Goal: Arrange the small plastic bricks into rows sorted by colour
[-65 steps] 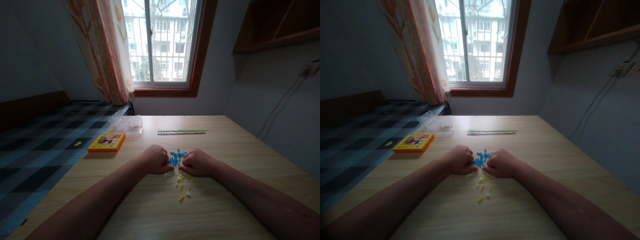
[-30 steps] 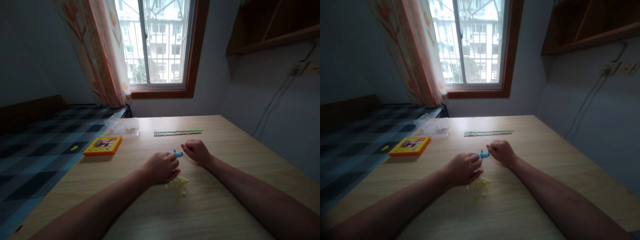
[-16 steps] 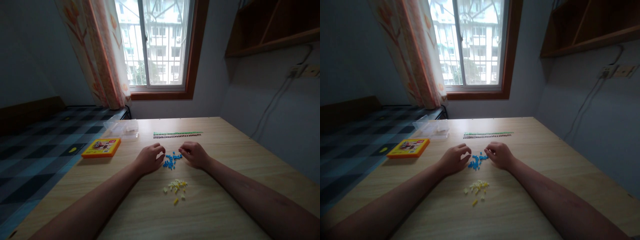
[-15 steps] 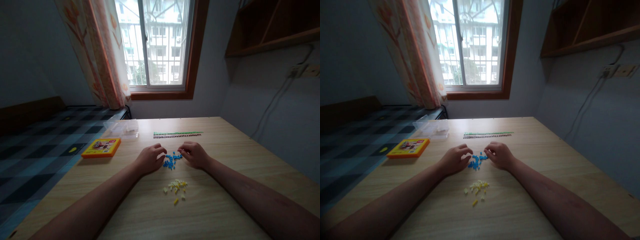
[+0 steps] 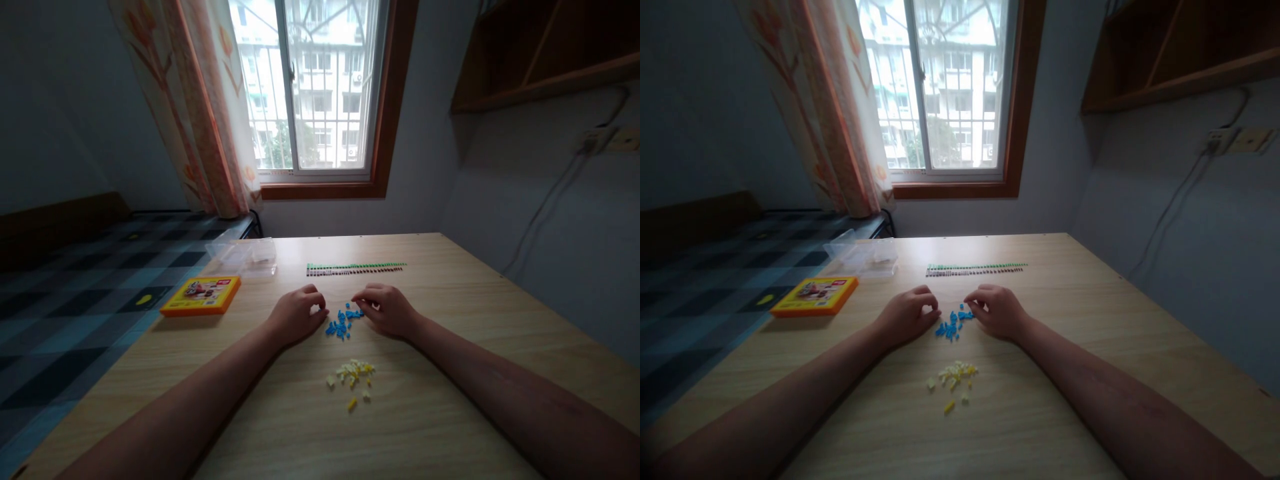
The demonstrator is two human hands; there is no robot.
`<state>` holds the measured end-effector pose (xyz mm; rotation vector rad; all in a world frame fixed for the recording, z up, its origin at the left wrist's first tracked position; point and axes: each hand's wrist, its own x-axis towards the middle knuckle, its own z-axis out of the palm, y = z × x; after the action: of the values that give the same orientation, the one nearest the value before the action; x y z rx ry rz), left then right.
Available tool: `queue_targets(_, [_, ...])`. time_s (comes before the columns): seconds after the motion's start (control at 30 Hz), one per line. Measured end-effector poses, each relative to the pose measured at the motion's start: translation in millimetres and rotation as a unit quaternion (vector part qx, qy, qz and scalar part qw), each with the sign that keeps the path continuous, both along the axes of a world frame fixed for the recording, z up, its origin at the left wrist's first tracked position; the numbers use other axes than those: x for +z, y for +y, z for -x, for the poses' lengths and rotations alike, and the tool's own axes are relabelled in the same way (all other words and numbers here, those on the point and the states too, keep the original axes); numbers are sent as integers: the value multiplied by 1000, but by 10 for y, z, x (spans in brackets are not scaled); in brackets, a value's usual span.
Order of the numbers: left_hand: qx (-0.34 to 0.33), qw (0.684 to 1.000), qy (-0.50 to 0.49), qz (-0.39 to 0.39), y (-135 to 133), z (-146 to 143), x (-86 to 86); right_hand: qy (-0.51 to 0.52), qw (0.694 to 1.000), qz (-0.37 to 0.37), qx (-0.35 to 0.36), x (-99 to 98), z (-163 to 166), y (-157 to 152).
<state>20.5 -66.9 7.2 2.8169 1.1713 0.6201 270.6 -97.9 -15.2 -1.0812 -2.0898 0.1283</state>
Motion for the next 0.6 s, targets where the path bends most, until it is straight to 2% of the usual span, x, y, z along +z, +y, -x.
queue_targets(0.27, [6,1000,10,1,3,-3,-9,-30,995,-44,82,68,40,-48])
queue_targets(0.6, [2,1000,9,-8,-2,-4,9,-83,991,-49,95,119,103,-128])
